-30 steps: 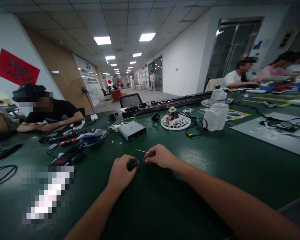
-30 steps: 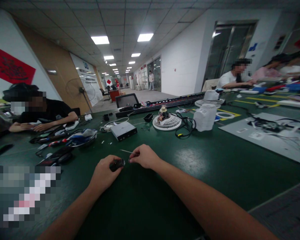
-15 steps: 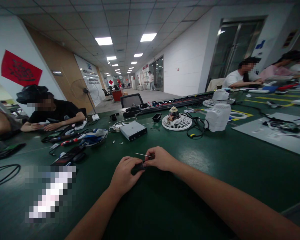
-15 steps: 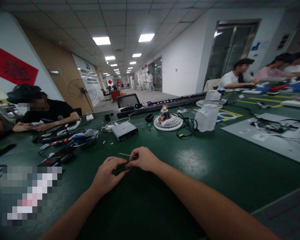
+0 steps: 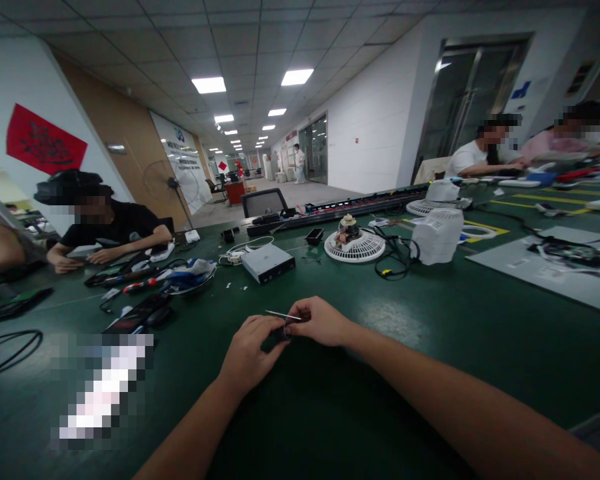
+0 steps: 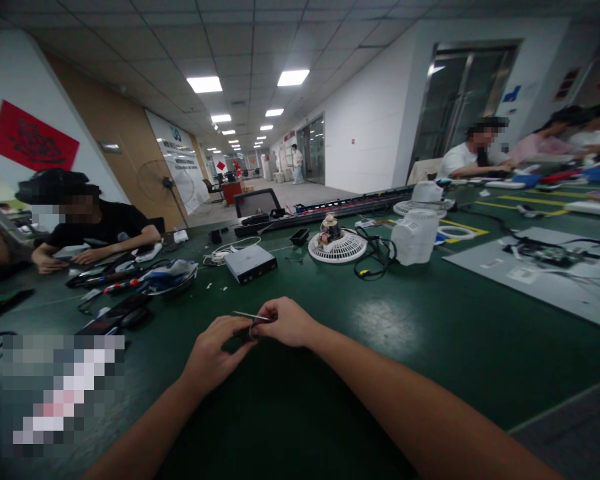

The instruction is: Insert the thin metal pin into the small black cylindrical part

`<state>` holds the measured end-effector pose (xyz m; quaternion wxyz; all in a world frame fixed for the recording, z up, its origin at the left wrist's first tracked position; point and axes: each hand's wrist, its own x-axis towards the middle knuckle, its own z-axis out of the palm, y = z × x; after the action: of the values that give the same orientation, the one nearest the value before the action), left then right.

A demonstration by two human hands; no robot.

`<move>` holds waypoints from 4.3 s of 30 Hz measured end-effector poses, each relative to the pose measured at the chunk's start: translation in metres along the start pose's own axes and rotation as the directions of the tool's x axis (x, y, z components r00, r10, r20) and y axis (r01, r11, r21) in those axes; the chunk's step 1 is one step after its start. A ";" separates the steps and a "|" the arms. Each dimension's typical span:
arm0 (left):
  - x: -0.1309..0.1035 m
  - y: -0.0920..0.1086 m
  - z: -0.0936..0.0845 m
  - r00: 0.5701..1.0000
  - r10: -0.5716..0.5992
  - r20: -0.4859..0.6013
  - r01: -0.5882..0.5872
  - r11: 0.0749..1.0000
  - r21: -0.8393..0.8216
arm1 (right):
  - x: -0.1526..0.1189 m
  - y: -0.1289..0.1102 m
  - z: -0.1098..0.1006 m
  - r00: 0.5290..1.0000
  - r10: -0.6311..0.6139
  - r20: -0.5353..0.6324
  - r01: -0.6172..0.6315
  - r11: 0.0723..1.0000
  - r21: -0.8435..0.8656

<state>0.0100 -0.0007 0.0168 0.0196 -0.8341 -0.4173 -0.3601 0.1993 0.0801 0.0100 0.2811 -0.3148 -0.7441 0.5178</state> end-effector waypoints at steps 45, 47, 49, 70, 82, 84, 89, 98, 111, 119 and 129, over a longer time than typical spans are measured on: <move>-0.001 -0.006 0.006 0.941 -0.329 0.083 0.310 0.933 0.185 | -0.021 -0.033 -0.026 0.977 -0.203 0.071 0.173 0.548 -0.818; -0.001 -0.005 0.006 0.944 -0.314 0.096 0.290 0.934 0.209 | -0.021 -0.034 -0.024 0.977 -0.212 0.027 0.140 0.540 -0.830; -0.001 -0.004 0.006 0.944 -0.315 0.099 0.285 0.929 0.234 | -0.020 -0.034 -0.024 0.977 -0.213 -0.002 0.110 0.515 -0.850; -0.001 -0.008 0.008 0.962 -0.228 0.151 0.191 0.955 0.226 | -0.016 -0.026 -0.020 0.998 -0.062 -0.010 0.023 0.510 -0.860; -0.001 -0.012 0.010 0.886 -0.450 0.110 0.408 0.871 0.274 | -0.005 -0.015 -0.007 0.965 0.004 -0.263 -0.199 0.665 -0.720; -0.001 -0.013 0.011 0.872 -0.479 0.101 0.437 0.855 0.280 | -0.002 -0.016 0.000 0.972 0.007 -0.236 -0.171 0.712 -0.681; -0.002 -0.015 0.012 0.863 -0.494 0.107 0.456 0.852 0.257 | -0.002 -0.016 0.004 0.981 0.042 -0.191 -0.157 0.750 -0.642; -0.001 -0.010 0.010 0.897 -0.417 0.144 0.387 0.901 0.194 | -0.004 -0.014 -0.007 0.986 -0.089 -0.144 0.047 0.963 -0.267; -0.003 -0.005 0.006 0.960 -0.249 0.127 0.228 0.961 0.160 | -0.007 -0.019 0.003 0.970 -0.150 -0.189 0.105 0.967 -0.231; -0.002 -0.007 0.005 0.977 -0.178 0.120 0.166 0.980 0.106 | 0.000 -0.005 0.004 0.994 0.027 -0.109 -0.020 0.998 0.068; -0.003 -0.005 0.004 0.969 -0.199 0.149 0.181 0.975 0.125 | -0.010 -0.022 0.004 0.976 -0.131 -0.176 0.093 0.973 -0.212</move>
<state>0.0074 0.0013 0.0108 -0.0028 -0.8142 -0.5149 -0.2683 0.1992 0.0647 0.0284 0.3458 -0.3469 -0.7796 0.3902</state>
